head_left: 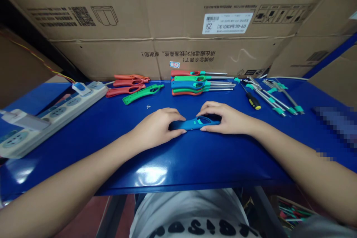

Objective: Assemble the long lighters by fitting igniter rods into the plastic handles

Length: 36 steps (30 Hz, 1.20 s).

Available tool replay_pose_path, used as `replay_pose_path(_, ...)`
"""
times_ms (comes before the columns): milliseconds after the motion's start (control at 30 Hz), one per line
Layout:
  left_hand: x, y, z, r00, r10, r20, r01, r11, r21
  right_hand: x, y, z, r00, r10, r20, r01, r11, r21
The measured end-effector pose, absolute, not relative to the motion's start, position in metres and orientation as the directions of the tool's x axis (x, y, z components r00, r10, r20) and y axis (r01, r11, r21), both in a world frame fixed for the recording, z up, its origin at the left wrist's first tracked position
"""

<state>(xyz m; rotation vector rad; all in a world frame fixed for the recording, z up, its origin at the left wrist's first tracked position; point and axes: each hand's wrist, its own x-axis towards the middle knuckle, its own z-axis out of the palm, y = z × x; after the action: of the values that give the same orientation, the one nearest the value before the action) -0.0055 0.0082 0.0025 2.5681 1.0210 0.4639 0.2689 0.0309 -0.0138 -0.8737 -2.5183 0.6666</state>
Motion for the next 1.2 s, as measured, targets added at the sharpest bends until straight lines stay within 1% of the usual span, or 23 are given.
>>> replay_pose_path(100, -0.004, 0.007, 0.001, 0.684, 0.713, 0.154, 0.619, -0.679, 0.394, 0.269, 0.031, -0.016, -0.736, 0.645, 0.206, 0.485, 0.715, -0.504)
replay_pose_path(167, -0.002, 0.004, 0.001, 0.684, 0.715, 0.143, 0.644, -0.685, 0.341, 0.269, 0.031, -0.015, -0.744, 0.636, 0.204, 0.507, 0.737, -0.447)
replay_pose_path(300, 0.004, -0.005, 0.003, 0.699, 0.709, 0.095, 0.698, -0.705, 0.128, 0.267, 0.026, -0.011, -0.783, 0.592, 0.189, 0.538, 0.798, -0.272)
replay_pose_path(367, 0.006, -0.006, 0.002, 0.705, 0.703, 0.091, 0.7, -0.711, 0.063, 0.267, 0.024, -0.009, -0.81, 0.556, 0.186, 0.532, 0.83, -0.166)
replay_pose_path(467, 0.004, -0.002, -0.003, 0.713, 0.689, 0.133, 0.688, -0.723, 0.058, 0.267, 0.024, -0.007, -0.837, 0.497, 0.229, 0.502, 0.864, -0.041)
replay_pose_path(600, 0.0, 0.006, -0.01, 0.716, 0.66, 0.228, 0.653, -0.748, 0.118, 0.268, 0.024, -0.009, -0.831, 0.439, 0.342, 0.475, 0.88, 0.025)
replay_pose_path(700, 0.0, 0.008, -0.011, 0.725, 0.635, 0.267, 0.615, -0.771, 0.166, 0.268, 0.024, -0.01, -0.821, 0.393, 0.413, 0.461, 0.884, 0.077)
replay_pose_path(767, 0.0, 0.008, -0.01, 0.726, 0.628, 0.281, 0.607, -0.776, 0.169, 0.268, 0.024, -0.011, -0.812, 0.398, 0.427, 0.466, 0.882, 0.064)
replay_pose_path(900, -0.002, 0.01, -0.006, 0.714, 0.633, 0.3, 0.627, -0.768, 0.129, 0.272, 0.028, -0.008, -0.774, 0.505, 0.383, 0.508, 0.855, -0.101)
replay_pose_path(967, -0.004, 0.013, -0.005, 0.698, 0.646, 0.309, 0.651, -0.752, 0.103, 0.275, 0.031, -0.007, -0.743, 0.544, 0.39, 0.532, 0.833, -0.149)
replay_pose_path(1067, -0.006, 0.015, -0.003, 0.672, 0.662, 0.331, 0.684, -0.727, 0.065, 0.278, 0.032, -0.005, -0.698, 0.561, 0.444, 0.556, 0.816, -0.157)
replay_pose_path(1200, -0.004, 0.011, -0.003, 0.696, 0.625, 0.353, 0.666, -0.746, 0.008, 0.273, 0.026, -0.004, -0.699, 0.541, 0.468, 0.576, 0.813, -0.08)
